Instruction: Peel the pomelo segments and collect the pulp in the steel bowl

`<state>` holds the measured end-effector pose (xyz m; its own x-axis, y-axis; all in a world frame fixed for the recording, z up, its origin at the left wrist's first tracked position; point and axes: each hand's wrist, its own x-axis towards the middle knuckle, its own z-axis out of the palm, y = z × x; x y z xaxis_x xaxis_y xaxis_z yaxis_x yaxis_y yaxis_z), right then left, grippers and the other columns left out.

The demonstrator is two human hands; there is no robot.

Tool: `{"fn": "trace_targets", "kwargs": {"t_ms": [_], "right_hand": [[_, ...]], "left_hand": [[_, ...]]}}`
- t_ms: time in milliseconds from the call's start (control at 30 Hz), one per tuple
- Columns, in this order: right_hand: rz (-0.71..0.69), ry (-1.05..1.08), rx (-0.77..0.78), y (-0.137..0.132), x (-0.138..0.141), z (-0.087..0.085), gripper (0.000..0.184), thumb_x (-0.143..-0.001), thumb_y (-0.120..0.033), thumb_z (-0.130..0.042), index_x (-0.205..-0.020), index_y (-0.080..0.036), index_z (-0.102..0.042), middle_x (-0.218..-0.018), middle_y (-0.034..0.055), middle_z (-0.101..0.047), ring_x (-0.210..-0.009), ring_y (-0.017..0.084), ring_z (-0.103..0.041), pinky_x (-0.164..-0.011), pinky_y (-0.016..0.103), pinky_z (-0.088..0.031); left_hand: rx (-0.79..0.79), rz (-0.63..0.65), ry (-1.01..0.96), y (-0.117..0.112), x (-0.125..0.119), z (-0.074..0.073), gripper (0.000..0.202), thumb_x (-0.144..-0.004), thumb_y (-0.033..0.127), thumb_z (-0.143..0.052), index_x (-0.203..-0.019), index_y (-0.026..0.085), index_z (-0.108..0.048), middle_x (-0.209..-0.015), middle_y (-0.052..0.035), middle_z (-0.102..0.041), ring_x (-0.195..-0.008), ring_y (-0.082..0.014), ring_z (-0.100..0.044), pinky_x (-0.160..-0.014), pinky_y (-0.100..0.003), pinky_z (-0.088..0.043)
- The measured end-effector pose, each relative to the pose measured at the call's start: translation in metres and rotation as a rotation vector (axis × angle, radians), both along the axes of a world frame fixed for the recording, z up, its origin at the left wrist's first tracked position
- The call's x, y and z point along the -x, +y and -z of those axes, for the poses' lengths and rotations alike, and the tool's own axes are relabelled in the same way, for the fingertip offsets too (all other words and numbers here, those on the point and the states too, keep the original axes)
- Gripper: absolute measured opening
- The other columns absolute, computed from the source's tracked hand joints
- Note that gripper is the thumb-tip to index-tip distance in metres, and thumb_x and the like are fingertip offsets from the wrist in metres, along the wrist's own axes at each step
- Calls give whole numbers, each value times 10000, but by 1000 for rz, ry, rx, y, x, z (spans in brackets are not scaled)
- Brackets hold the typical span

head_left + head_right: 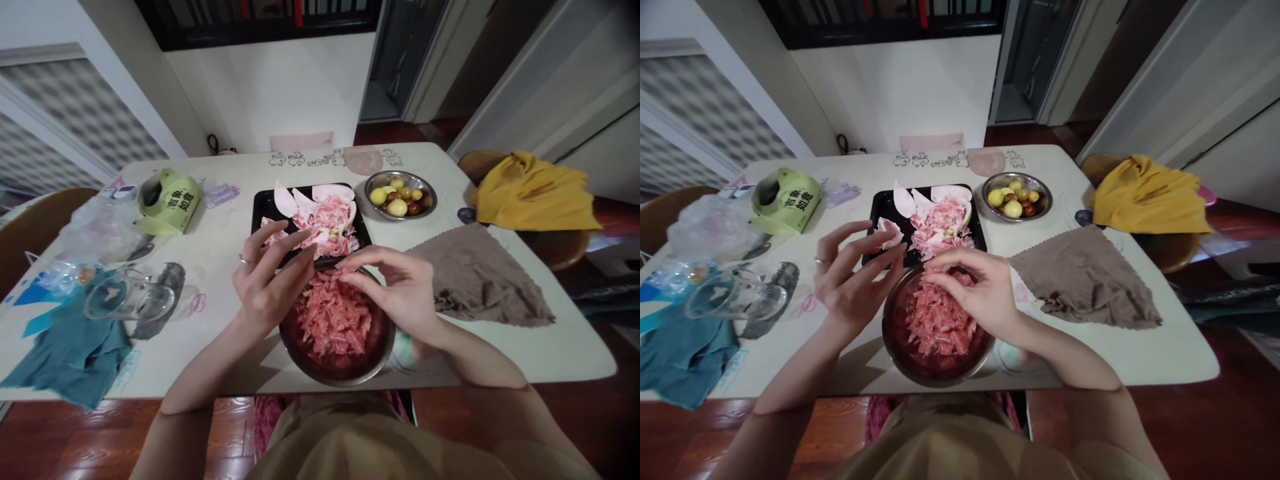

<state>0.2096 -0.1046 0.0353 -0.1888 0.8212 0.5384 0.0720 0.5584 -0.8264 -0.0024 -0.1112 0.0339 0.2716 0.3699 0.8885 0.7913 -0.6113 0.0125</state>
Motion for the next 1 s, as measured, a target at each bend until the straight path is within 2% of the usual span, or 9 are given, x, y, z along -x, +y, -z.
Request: {"fn": "trace_targets", "kwargs": {"t_ms": [133, 233, 333, 567, 700, 800, 1000], "right_hand": [[33, 75, 35, 8, -7, -3, 156, -770, -204, -867, -896, -219, -776, -856, 12, -801, -770, 136, -750, -757, 238, -630], [42, 83, 26, 10, -10, -5, 163, -784, -182, -853, -924, -217, -777, -880, 17, -804, -792, 138, -754, -782, 247, -641], [45, 81, 48, 8, -10, -8, 147, -796, -215, -848, -923, -212, -774, -898, 31, -807, -806, 157, -761, -800, 283, -659], [-6, 59, 63, 11, -14, -9, 174, -798, -261, -855, -946, -227, -770, -919, 30, -801, -837, 163, -762, -824, 302, -657], [-95, -67, 108, 16, -16, -10, 171, -802, -335, -850, -909, -227, -772, -933, 38, -792, -867, 173, -754, -838, 321, -645], [-140, -134, 141, 20, -18, -11, 154, -817, -346, -834, -886, -223, -771, -915, 36, -786, -864, 166, -744, -822, 308, -632], [-266, -334, 183, 26, -27, -11, 102, -839, -274, -805, -913, -213, -769, -911, 25, -790, -801, 154, -735, -759, 282, -612]], "left_hand": [[244, 56, 27, 4, -6, 10, 208, -859, 140, -765, -1027, 262, -752, -1199, -32, -749, -1261, -271, -599, -883, -408, -636], [329, 84, 67, 4, -9, 15, 102, -863, 208, -779, -959, 242, -765, -1225, -40, -736, -1283, -280, -589, -896, -416, -639], [365, 136, 109, 4, -11, 17, 67, -872, 224, -771, -938, 218, -767, -1248, -61, -725, -1283, -280, -600, -951, -446, -631], [409, 185, 143, 5, -9, 15, 148, -898, 93, -688, -971, 203, -755, -1287, -67, -709, -1328, -278, -582, -1008, -471, -612], [442, 216, 100, 4, -7, 11, 85, -906, 175, -722, -972, 210, -762, -1225, -59, -731, -1308, -271, -592, -1049, -478, -587], [467, 220, 96, 4, -6, 9, 71, -918, 206, -715, -971, 206, -762, -1159, -62, -743, -1267, -265, -615, -1027, -467, -594], [487, 159, 97, 7, -2, 5, 41, -918, 205, -716, -921, 204, -757, -1091, -56, -752, -1206, -257, -639, -1009, -444, -591]]}}
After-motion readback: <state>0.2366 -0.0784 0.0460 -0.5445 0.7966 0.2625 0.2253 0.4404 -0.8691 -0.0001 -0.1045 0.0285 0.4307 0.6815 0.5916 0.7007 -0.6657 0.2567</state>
